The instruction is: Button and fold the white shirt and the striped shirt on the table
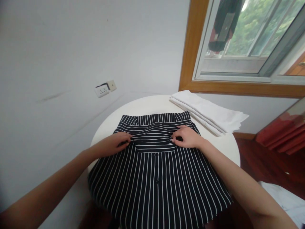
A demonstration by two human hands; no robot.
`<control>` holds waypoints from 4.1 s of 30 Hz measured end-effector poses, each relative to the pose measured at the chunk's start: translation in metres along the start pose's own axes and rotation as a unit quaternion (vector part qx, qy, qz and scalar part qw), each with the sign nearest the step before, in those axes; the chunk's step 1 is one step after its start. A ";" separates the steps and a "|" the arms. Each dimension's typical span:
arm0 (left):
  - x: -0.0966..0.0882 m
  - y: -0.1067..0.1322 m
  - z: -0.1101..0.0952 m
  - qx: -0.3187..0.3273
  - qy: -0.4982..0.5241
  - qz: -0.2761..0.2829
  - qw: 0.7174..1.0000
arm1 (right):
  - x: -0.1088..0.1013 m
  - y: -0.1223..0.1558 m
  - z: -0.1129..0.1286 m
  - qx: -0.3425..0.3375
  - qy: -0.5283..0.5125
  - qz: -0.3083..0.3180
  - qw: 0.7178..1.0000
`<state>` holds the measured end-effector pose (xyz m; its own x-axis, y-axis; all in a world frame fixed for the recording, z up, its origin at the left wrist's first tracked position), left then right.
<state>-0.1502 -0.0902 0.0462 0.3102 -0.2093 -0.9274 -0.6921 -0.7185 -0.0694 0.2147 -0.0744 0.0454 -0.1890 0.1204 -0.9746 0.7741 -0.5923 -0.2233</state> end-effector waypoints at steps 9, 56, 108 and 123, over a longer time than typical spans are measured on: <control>-0.006 -0.086 0.012 -0.071 -0.113 -0.095 0.986 | 0.025 -0.067 -0.049 0.203 0.117 -0.002 0.972; 0.008 -0.071 0.015 -0.005 -0.093 -0.158 0.983 | 0.018 -0.058 -0.047 0.143 0.067 -0.101 0.982; -0.057 -0.071 0.070 -0.329 -0.001 -0.441 0.835 | 0.003 -0.013 -0.125 0.553 -0.130 -0.206 0.797; -0.029 -0.092 0.138 -0.462 -0.077 -0.247 0.848 | 0.027 -0.043 -0.161 0.573 0.064 -0.008 0.817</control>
<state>-0.1861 0.0736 0.0290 0.2749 0.3070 -0.9111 0.3255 -0.9214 -0.2123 0.2734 0.0831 0.0256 -0.0720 0.1740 -0.9821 -0.3145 -0.9384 -0.1432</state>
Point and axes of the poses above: each hand's wrist, its own y-axis away from the middle knuckle, its own x-axis out of the palm, z = x × y, the point moved 2 cm from there along -y, towards the middle knuckle, and after that the axes turned 11 degrees about y, right-handed, at the moved point
